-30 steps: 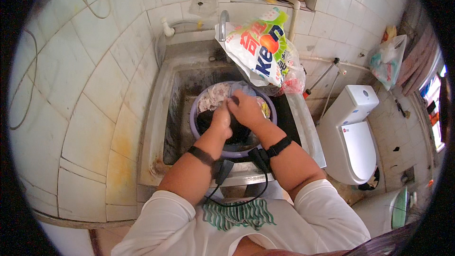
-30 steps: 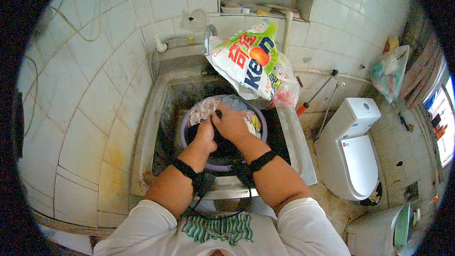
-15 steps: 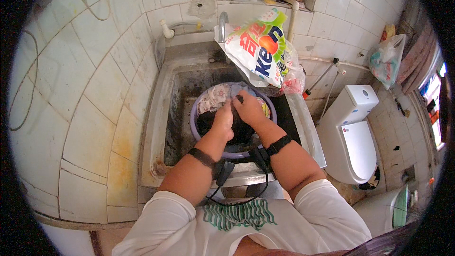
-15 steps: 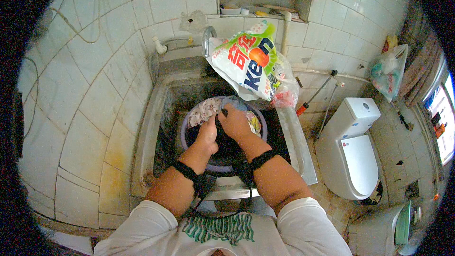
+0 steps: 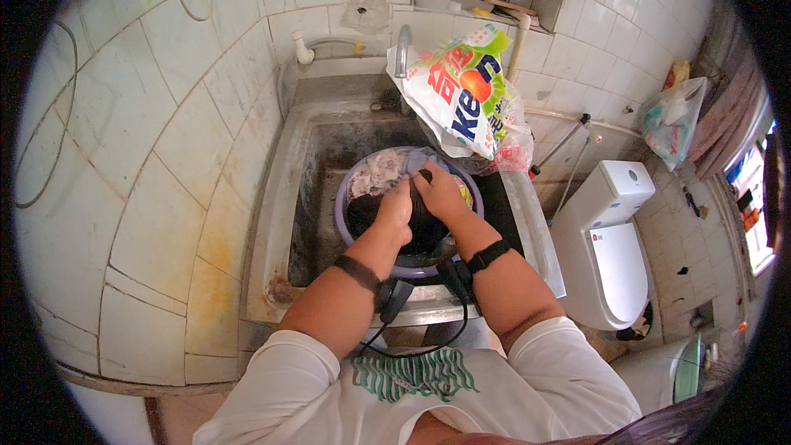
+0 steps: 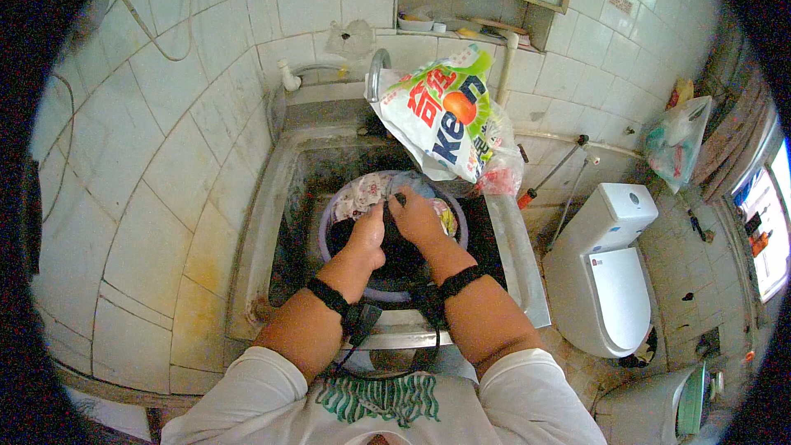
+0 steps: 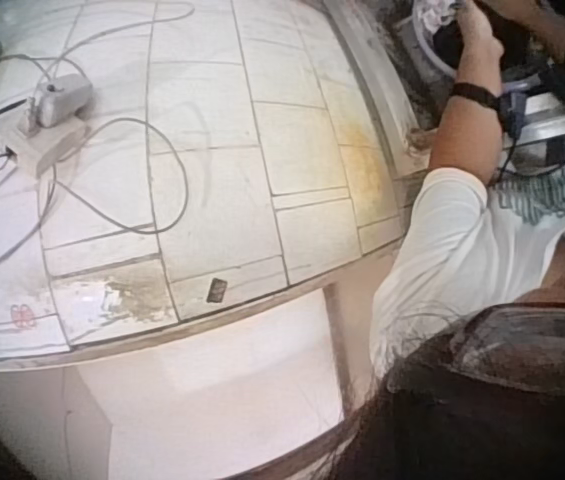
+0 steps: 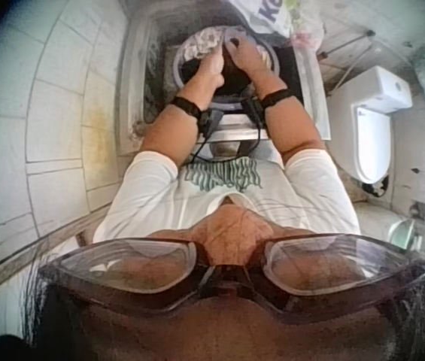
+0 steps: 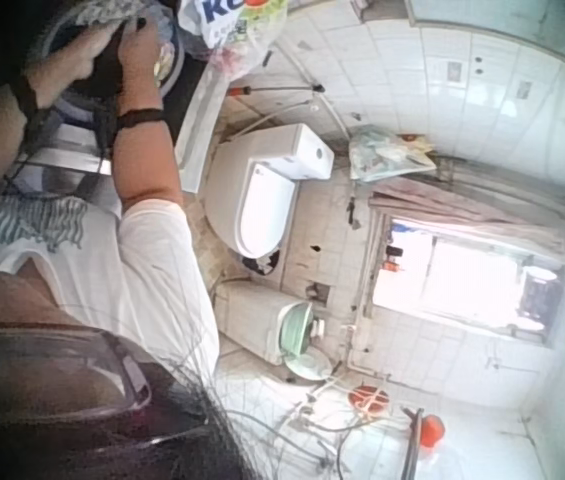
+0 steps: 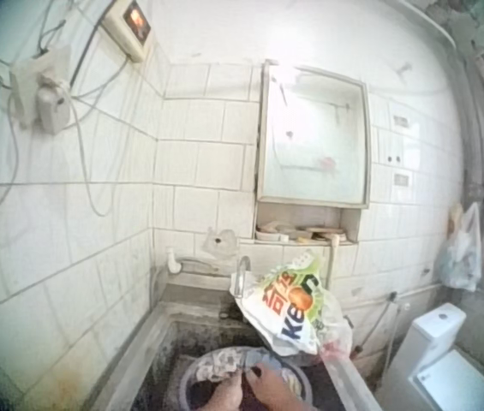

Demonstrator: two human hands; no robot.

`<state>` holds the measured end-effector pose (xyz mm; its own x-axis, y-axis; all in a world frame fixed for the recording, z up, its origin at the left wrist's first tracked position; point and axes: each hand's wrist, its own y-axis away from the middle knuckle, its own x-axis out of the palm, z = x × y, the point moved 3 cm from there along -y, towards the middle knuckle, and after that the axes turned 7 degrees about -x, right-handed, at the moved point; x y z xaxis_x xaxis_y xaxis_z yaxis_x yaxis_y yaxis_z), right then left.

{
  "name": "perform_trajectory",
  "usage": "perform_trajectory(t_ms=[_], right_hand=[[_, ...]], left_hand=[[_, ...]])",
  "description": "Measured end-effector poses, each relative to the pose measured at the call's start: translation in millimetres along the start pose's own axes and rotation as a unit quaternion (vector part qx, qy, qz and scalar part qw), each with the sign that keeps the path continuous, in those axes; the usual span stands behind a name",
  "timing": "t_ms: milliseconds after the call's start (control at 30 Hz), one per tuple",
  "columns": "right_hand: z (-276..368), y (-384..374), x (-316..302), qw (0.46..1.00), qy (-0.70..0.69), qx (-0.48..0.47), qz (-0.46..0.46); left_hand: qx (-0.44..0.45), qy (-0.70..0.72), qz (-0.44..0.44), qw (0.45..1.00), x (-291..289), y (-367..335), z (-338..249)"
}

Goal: The person washes clothes in a bucket within a small tiled basin, scrubbing and wringing the fabric by hand.

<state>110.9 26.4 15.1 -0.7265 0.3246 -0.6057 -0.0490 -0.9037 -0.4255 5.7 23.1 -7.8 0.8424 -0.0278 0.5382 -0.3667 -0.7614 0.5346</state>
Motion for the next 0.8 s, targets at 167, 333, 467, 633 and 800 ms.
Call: perform_trajectory(t_ms=[167,333,467,633,800], right_hand=[[21.9,3.1,-2.9,0.998,0.040,-0.055,0.011],[69.9,15.1,-3.5,0.982,-0.046,-0.160,0.092],[39.0,4.8,-4.6,0.994,-0.012,-0.109,0.020],[-4.6,-4.4,-8.5,0.999,0.004,0.042,0.013],[-8.3,-8.3,-18.4,0.984,-0.147,0.093,-0.028]], left_hand=[[-0.009,-0.043,-0.095,0.994,-2.8,11.7,-6.9],[0.040,0.120,0.095,0.987,-22.8,-4.6,1.4],[0.064,0.061,0.051,0.995,3.8,9.5,-5.4],[0.021,0.005,0.021,1.000,1.5,6.9,-8.2],[0.061,0.044,0.080,0.994,-10.9,7.5,-30.0]])
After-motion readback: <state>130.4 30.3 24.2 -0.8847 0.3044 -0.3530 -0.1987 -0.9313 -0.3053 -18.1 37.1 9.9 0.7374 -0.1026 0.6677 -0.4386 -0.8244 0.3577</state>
